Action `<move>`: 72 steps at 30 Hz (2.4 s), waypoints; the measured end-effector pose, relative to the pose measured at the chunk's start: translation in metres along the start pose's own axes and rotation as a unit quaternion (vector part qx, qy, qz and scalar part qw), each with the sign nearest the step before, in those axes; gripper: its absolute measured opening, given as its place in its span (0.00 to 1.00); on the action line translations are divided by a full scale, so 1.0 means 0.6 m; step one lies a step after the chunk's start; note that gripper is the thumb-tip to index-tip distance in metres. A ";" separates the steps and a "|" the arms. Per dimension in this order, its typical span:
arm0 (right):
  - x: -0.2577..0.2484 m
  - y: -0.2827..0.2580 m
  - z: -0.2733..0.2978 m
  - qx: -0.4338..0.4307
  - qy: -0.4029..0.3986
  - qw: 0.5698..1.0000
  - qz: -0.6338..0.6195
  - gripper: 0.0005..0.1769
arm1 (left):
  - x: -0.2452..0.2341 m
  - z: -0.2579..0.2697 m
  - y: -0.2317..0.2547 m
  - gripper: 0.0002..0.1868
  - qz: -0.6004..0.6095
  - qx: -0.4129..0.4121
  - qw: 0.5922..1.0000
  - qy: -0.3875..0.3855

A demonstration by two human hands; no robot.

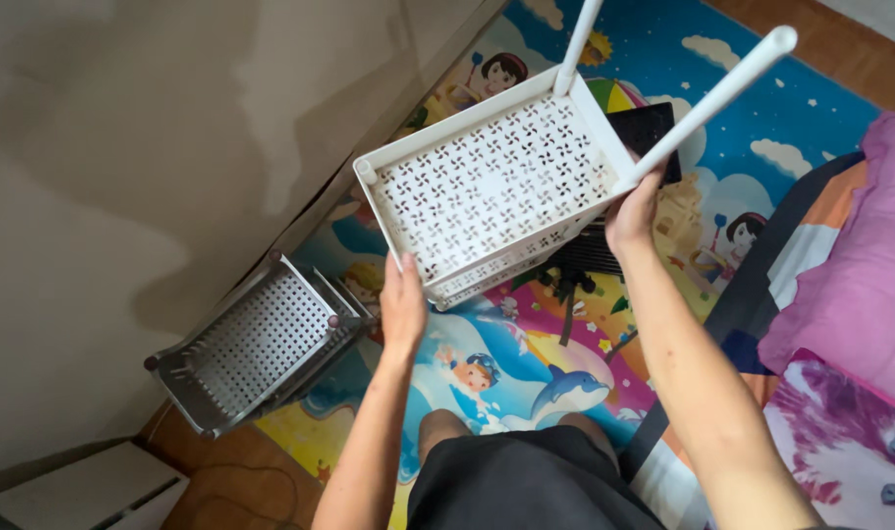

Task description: The person assembles a white plastic storage rack by inserting white cylindrical legs into the corners of perforated trays. They stack trays and secure them with legs, repeating the process to build a multi-tiered structure.

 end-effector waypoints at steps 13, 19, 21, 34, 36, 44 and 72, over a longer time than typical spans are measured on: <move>0.039 -0.076 0.081 0.088 0.033 0.965 0.243 0.40 | 0.175 0.141 -0.042 0.41 0.204 -0.106 0.972 -0.043; 0.108 -0.090 0.112 0.115 0.047 0.987 0.106 0.35 | 0.150 0.145 -0.067 0.42 0.230 -0.103 0.966 -0.056; 0.134 -0.082 0.114 0.115 0.030 0.990 0.075 0.37 | 0.122 0.136 -0.075 0.41 0.235 -0.098 0.966 -0.046; 0.241 0.080 0.050 0.196 -0.099 0.974 0.053 0.33 | -0.005 0.233 -0.203 0.18 0.188 -0.115 0.975 -0.027; 0.268 0.111 0.041 0.224 -0.141 0.961 0.073 0.32 | -0.120 0.214 -0.209 0.18 0.101 -0.070 0.981 0.151; 0.424 0.186 0.039 0.261 -0.305 0.909 0.115 0.33 | -0.071 0.119 -0.085 0.26 0.146 -0.052 0.988 -0.024; 0.554 0.173 0.142 0.069 -0.463 0.807 0.360 0.29 | -0.217 -0.084 -0.143 0.23 0.295 -0.048 0.940 0.162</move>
Point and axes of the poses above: each hand's wrist, its own z-axis away from the middle knuckle, its own x-axis out of the palm, y = z × x, the point moved 10 cm from there along -z, towards the middle knuckle, and after that the axes turned 4 degrees about -z, right-handed, at the moved point
